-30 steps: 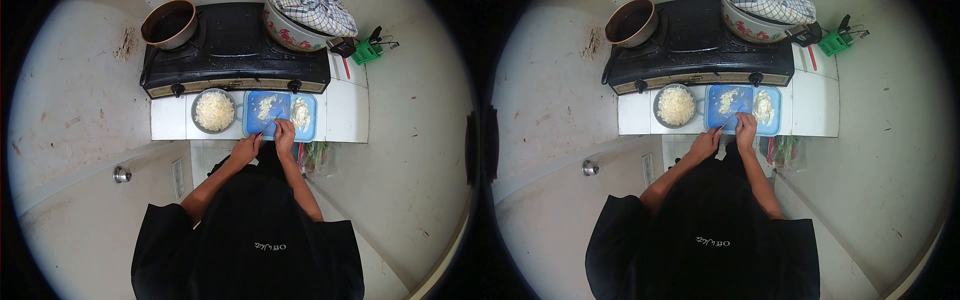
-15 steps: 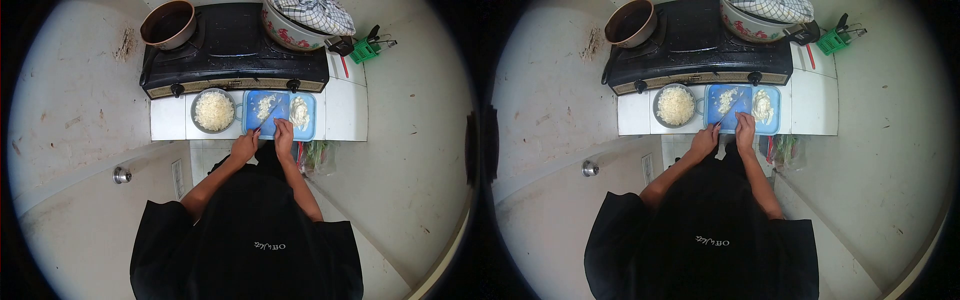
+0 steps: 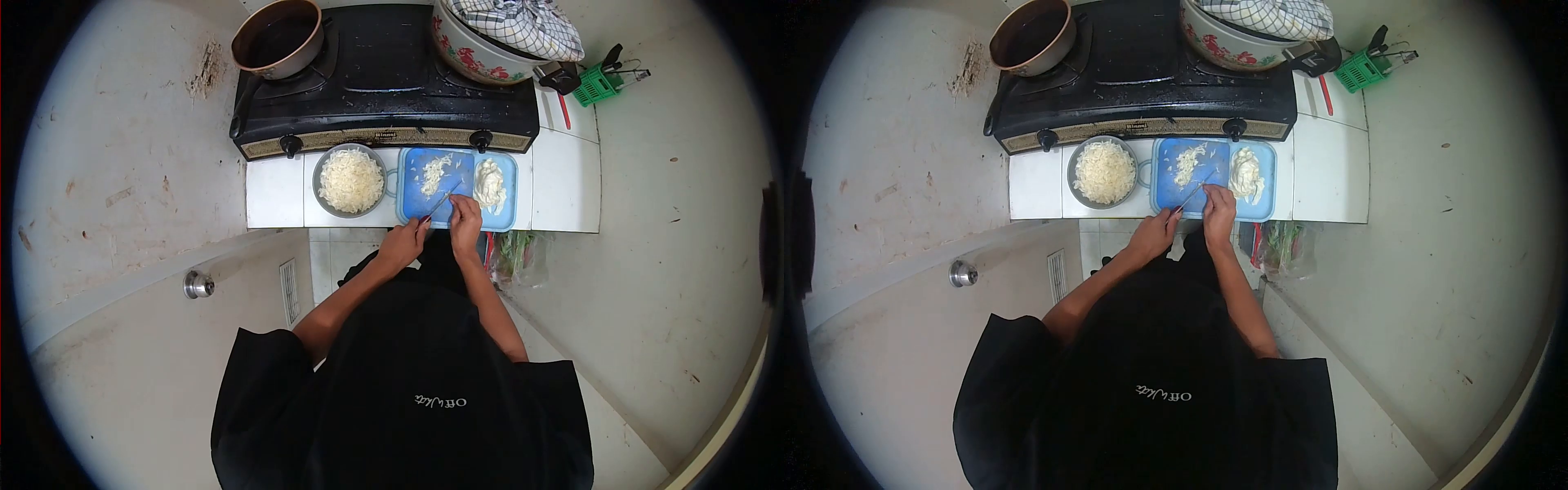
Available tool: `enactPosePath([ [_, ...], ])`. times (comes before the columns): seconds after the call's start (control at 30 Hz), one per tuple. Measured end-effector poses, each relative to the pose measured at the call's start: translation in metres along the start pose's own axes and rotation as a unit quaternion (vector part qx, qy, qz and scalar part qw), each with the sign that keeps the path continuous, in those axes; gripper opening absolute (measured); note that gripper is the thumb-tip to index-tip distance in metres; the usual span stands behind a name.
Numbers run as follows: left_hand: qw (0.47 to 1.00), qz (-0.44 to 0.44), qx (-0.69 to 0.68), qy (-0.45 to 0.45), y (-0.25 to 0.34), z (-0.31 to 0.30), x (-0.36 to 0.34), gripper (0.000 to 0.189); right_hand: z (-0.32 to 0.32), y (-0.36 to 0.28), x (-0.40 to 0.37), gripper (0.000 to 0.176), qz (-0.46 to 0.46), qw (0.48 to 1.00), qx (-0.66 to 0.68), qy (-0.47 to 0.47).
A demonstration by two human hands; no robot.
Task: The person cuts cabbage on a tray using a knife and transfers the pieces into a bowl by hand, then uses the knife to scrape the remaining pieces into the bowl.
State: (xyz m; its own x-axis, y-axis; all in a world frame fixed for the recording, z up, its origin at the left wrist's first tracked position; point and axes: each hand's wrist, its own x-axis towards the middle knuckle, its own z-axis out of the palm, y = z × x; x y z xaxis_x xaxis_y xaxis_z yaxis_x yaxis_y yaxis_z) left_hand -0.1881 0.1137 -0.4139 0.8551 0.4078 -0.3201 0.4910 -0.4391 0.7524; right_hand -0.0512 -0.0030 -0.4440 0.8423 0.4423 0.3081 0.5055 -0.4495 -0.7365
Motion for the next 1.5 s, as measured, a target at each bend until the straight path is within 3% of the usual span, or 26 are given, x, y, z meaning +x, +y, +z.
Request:
enactPosePath([
  [0.33, 0.998, 0.0, 0.055, 0.044, 0.004, 0.007, 0.008, 0.036, 0.003, -0.005, 0.0, 0.017, 0.014, 1.0, 0.006, 0.014],
  [0.87, 1.0, 0.006, 0.001, -0.002, -0.002, 0.001, -0.003, 0.04, -0.004, -0.002, -0.004, 0.02, -0.014, 1.0, 0.004, -0.005],
  [1.23, 0.997, -0.017, 0.045, 0.068, -0.001, 0.011, 0.011, 0.038, -0.003, 0.002, -0.012, 0.025, -0.021, 0.999, -0.028, -0.002],
  [1.5, 1.0, -0.004, -0.018, 0.001, 0.002, 0.002, -0.003, 0.039, -0.005, -0.003, -0.014, 0.021, -0.033, 0.998, -0.044, -0.014],
])
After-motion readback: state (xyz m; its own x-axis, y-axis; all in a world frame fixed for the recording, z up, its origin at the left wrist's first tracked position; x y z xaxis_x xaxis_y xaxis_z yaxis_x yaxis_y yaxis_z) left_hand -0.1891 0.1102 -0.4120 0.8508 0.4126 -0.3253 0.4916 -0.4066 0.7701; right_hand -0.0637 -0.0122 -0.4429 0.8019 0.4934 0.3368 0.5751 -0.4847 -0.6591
